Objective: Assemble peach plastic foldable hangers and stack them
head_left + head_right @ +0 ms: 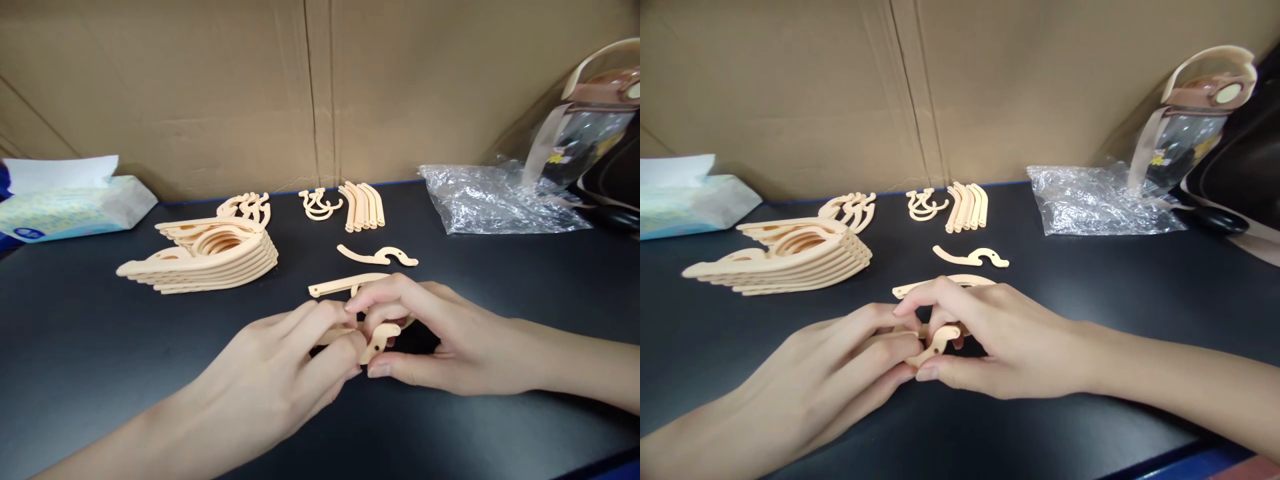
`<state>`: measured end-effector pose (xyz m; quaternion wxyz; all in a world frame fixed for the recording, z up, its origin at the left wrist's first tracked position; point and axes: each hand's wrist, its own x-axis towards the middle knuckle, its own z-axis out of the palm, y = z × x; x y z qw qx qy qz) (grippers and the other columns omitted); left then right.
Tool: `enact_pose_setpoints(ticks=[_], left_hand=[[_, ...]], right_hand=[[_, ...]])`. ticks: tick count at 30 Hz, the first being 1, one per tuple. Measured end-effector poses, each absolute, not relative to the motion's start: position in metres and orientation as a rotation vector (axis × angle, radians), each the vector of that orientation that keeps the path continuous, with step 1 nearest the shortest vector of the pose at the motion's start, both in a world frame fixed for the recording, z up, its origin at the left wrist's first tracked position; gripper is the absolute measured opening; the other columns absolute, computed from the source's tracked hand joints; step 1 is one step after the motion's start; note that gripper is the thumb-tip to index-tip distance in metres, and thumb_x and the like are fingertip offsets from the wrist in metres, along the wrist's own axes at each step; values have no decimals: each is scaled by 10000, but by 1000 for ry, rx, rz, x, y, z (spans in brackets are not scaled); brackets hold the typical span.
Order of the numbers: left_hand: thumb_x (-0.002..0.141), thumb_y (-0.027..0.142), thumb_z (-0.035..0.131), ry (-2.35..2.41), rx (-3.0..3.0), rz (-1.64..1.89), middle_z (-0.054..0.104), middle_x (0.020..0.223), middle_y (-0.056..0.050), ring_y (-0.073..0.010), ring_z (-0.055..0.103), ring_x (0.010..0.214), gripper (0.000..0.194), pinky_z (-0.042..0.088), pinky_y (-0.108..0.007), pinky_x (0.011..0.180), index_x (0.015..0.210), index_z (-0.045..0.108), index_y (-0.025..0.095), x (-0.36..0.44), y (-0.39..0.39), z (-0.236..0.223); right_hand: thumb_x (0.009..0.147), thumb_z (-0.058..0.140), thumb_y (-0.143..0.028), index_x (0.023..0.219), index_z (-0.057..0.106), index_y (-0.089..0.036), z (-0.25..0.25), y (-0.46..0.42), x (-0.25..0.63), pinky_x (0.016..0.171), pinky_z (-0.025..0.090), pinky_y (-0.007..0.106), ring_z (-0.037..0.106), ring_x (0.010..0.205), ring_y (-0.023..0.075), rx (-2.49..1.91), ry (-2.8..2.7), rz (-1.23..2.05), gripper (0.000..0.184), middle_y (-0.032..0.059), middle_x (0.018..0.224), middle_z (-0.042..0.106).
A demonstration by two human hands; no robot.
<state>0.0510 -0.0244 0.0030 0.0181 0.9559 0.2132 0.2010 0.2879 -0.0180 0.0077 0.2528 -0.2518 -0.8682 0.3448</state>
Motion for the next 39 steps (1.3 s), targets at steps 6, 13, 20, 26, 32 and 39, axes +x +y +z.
enact_pose_setpoints(ticks=[6, 13, 20, 26, 32, 39], left_hand=[[1010, 118, 415, 762, 3020, 646, 567, 882, 7, -122, 616, 667, 115, 424, -231, 472, 1008, 499, 198, 49, -26, -1], [1057, 166, 362, 810, 2927, 708, 501, 768, 48, -101, 485, 568, 159, 333, -247, 478, 952, 473, 209, 46, -21, -5], [981, 73, 325, 950, 2802, 734, 514, 827, 16, -146, 488, 705, 185, 389, -267, 616, 944, 432, 219, 45, -21, 4], [963, 68, 300, 1052, 2791, 726, 488, 764, 33, -128, 489, 650, 220, 356, -256, 572, 876, 431, 221, 44, -23, 2], [1020, 224, 379, 1238, 2763, 736, 520, 690, 58, -111, 512, 565, 197, 320, -243, 512, 834, 445, 226, 46, -23, -2], [1045, 307, 383, 1357, 2733, 670, 517, 669, 77, -97, 466, 468, 244, 296, -234, 476, 816, 414, 230, 46, -21, -5]], right_hand=[[958, 620, -199, 1274, 443, -159, 6, -14, 293, 719, 487, 181, 636, 793, 86, -639, -2364, 632, 364, -18, 885, 659], [988, 586, -297, 788, 580, -177, 7, -6, 299, 657, 411, 268, 563, 691, 127, -626, -2561, 137, 233, 4, 764, 648], [999, 568, -310, 842, 653, -165, 5, -7, 297, 691, 408, 296, 579, 757, 155, -605, -2658, -33, 230, 25, 834, 675], [995, 566, -311, 836, 652, -155, 3, -6, 297, 707, 424, 307, 595, 770, 167, -648, -2663, 7, 240, 35, 832, 684], [960, 539, -163, 831, 633, -156, 3, -7, 295, 715, 439, 277, 567, 745, 151, -673, -2667, 124, 160, 38, 825, 641], [940, 499, -136, 818, 579, -172, 0, -7, 295, 649, 451, 260, 542, 681, 135, -672, -2603, 112, 151, 24, 789, 611]])
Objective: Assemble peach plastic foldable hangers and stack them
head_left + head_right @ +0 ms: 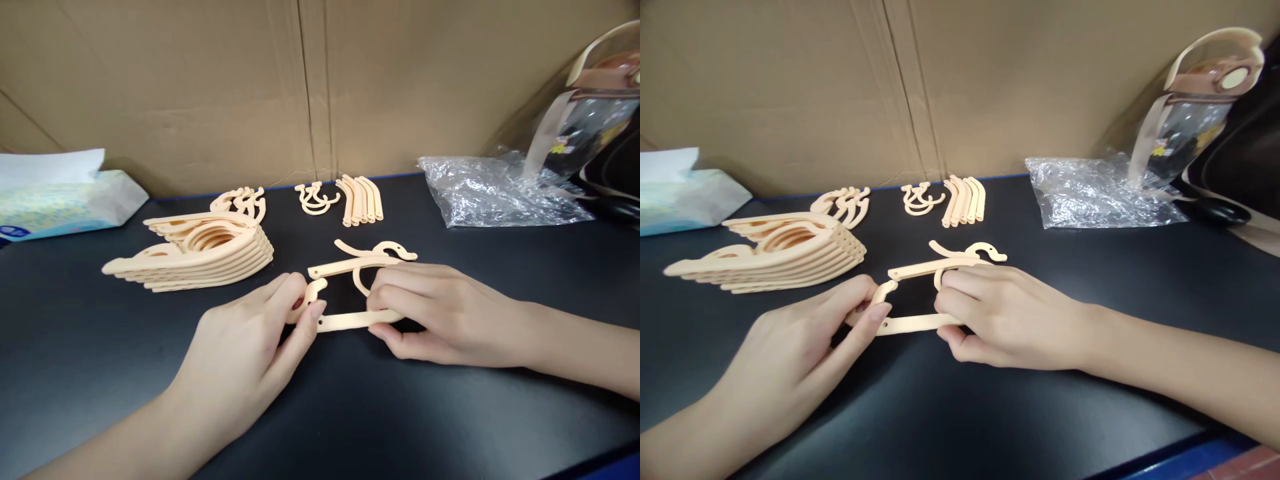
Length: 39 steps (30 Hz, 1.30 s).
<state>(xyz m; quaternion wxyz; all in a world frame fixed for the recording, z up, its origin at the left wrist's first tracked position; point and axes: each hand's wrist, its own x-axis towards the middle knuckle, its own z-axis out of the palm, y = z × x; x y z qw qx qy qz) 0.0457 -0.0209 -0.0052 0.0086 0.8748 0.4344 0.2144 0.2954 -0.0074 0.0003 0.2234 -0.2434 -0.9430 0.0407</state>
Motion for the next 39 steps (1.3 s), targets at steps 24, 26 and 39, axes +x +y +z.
enact_pose_setpoints(ticks=[24, 26, 39], left_hand=[[1025, 280, 345, 1168, 2681, 535, 434, 545, 95, -95, 420, 407, 299, 262, -240, 446, 729, 354, 233, 48, -22, 2], [1029, 271, 349, 1142, 2693, 567, 439, 542, 98, -95, 425, 399, 295, 260, -240, 437, 736, 353, 236, 47, -20, -1], [1007, 219, 338, 1068, 2715, 586, 425, 555, 108, -98, 425, 403, 232, 271, -229, 435, 777, 323, 249, 48, -23, -1]], right_hand=[[1038, 448, -250, 910, 516, -203, 2, -3, 300, 571, 412, 235, 531, 598, 119, -723, -2644, 134, 153, -10, 774, 635], [1042, 429, -252, 906, 507, -207, 2, -4, 300, 577, 409, 237, 531, 614, 125, -731, -2661, 167, 163, -6, 774, 626], [1066, 382, -235, 1147, 586, -172, -2, -3, 299, 736, 518, 296, 675, 829, 173, -663, -2641, 99, 228, 53, 967, 728]])
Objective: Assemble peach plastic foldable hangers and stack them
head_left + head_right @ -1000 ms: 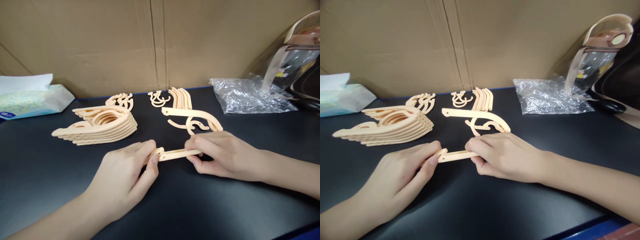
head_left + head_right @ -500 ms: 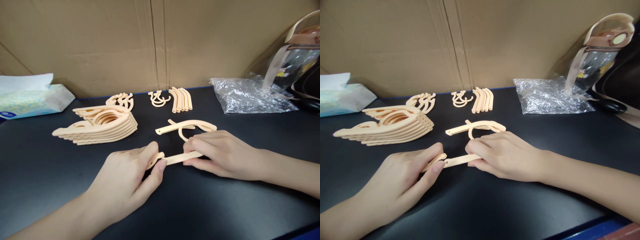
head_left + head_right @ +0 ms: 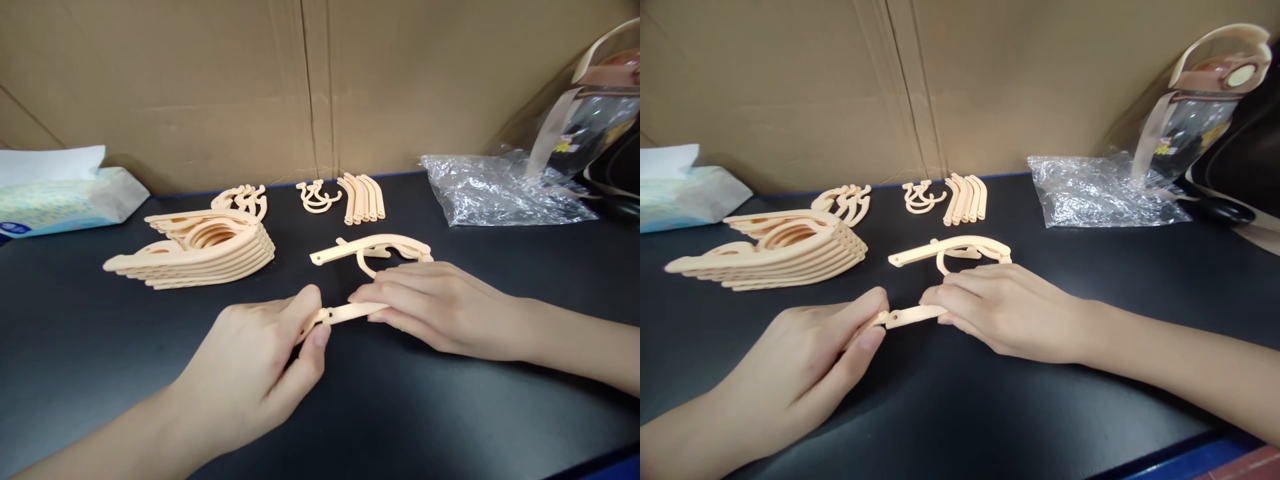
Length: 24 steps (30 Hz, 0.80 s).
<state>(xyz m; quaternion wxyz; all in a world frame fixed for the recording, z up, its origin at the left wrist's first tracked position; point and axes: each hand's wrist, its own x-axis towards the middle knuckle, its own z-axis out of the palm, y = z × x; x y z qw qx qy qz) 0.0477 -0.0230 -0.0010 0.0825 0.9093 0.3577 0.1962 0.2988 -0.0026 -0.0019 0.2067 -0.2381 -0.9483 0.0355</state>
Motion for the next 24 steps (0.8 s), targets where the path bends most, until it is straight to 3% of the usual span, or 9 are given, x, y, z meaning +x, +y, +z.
enact_pose_setpoints(ticks=[6, 24], left_hand=[[1006, 360, 448, 1124, 2788, 571, 355, 566, 126, -93, 361, 385, 286, 254, -208, 419, 807, 267, 263, 48, -25, -5], [1096, 415, 220, 1005, 2943, 496, 442, 567, 112, -101, 445, 376, 313, 271, -218, 402, 828, 270, 261, 46, -19, -9]], right_hand=[[1061, 411, -235, 1121, 610, -154, -3, -2, 299, 734, 527, 298, 697, 841, 183, -638, -2623, 50, 223, 57, 979, 747], [1049, 435, -190, 1068, 591, -164, -3, -7, 299, 695, 486, 274, 681, 807, 166, -603, -2618, 83, 159, 47, 943, 719]])
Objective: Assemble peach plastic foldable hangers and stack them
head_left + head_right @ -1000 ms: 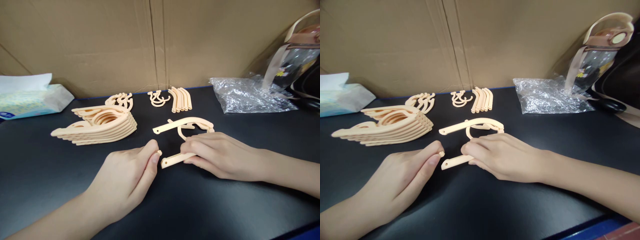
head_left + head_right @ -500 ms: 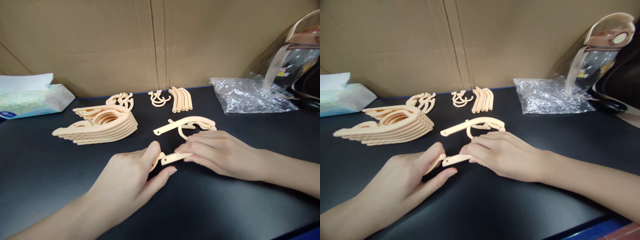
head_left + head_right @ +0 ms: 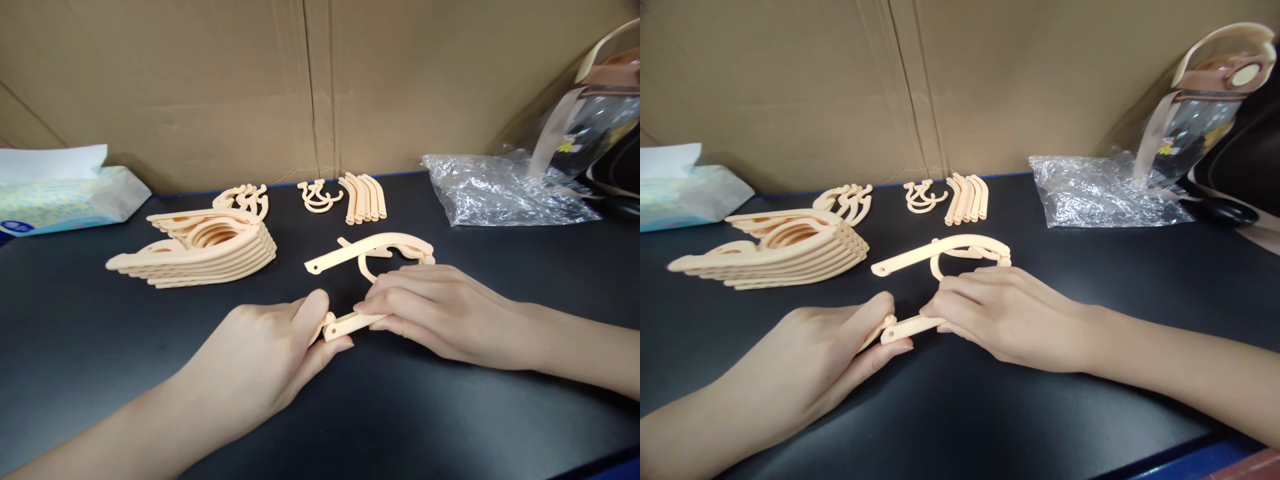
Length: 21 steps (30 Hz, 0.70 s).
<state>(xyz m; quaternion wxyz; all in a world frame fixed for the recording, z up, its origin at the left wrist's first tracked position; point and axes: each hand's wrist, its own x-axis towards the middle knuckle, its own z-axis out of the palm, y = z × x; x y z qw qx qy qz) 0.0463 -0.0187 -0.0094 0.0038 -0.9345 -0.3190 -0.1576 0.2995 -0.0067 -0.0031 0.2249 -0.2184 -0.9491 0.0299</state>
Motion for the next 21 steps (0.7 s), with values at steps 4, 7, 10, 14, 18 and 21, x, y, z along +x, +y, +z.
enact_pose_setpoints(ticks=[4, 7, 10, 14, 18, 21], left_hand=[[1101, 397, 196, -961, -2908, -487, 434, 555, 116, -101, 426, 357, 309, 252, -229, 389, 830, 261, 262, 45, -19, -11], [1103, 387, 185, -943, -2882, -479, 411, 551, 118, -102, 407, 348, 309, 240, -236, 385, 825, 248, 265, 45, -19, -11], [1103, 379, 186, -935, -2861, -458, 404, 561, 114, -101, 409, 353, 309, 236, -240, 389, 823, 251, 264, 44, -21, -12], [1102, 362, 183, -910, -2804, -416, 375, 564, 115, -105, 397, 342, 308, 226, -252, 385, 820, 258, 265, 44, -22, -11], [1100, 316, 149, -888, -2740, -363, 373, 567, 110, -113, 436, 346, 311, 232, -264, 387, 815, 263, 266, 45, -22, -10], [1090, 257, 143, -847, -2695, -321, 379, 563, 105, -122, 464, 351, 312, 258, -272, 387, 809, 280, 263, 47, -23, -5]], right_hand=[[1054, 438, -220, 1006, 595, -162, -3, -7, 298, 684, 486, 272, 688, 796, 166, -623, -2605, 69, 174, 49, 924, 726], [1061, 426, -244, 1020, 595, -159, -2, -8, 296, 693, 491, 269, 693, 801, 161, -621, -2593, 84, 194, 50, 925, 730], [1063, 421, -253, 1032, 597, -156, -2, -8, 297, 700, 496, 267, 696, 803, 159, -620, -2594, 110, 204, 48, 916, 729], [1059, 426, -239, 995, 603, -145, -3, -8, 298, 695, 499, 272, 697, 801, 164, -633, -2615, 125, 210, 54, 901, 725], [1058, 422, -232, 1010, 596, -144, -2, -8, 298, 683, 495, 265, 685, 786, 155, -637, -2630, 188, 201, 53, 904, 715], [1056, 422, -222, 1035, 586, -149, -1, -9, 298, 693, 494, 259, 672, 785, 146, -648, -2637, 246, 181, 44, 911, 705]])
